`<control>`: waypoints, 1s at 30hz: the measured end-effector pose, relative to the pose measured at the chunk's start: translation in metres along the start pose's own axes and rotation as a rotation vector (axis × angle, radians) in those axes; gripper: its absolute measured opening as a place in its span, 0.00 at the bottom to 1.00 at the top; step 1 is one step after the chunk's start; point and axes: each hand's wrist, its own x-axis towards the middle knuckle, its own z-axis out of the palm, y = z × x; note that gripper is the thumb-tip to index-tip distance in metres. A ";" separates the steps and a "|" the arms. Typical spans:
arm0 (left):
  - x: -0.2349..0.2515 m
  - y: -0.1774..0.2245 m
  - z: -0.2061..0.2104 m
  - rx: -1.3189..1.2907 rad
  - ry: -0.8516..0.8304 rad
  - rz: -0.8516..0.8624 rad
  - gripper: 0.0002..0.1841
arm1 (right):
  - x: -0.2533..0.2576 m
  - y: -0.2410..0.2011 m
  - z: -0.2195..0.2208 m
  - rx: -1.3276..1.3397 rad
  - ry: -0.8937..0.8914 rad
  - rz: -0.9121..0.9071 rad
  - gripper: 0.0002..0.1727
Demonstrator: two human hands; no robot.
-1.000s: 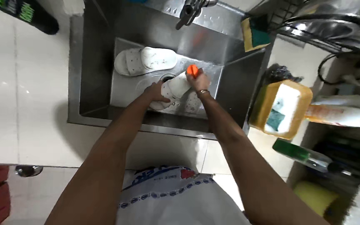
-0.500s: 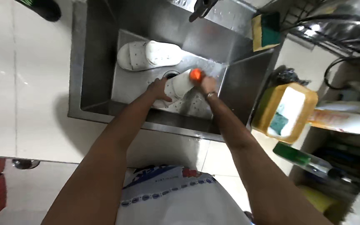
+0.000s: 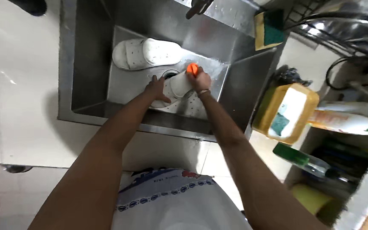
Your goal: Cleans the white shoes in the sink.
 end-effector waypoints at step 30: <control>0.013 -0.008 0.003 -0.014 0.045 0.038 0.65 | -0.015 0.016 0.011 -0.141 -0.077 -0.074 0.38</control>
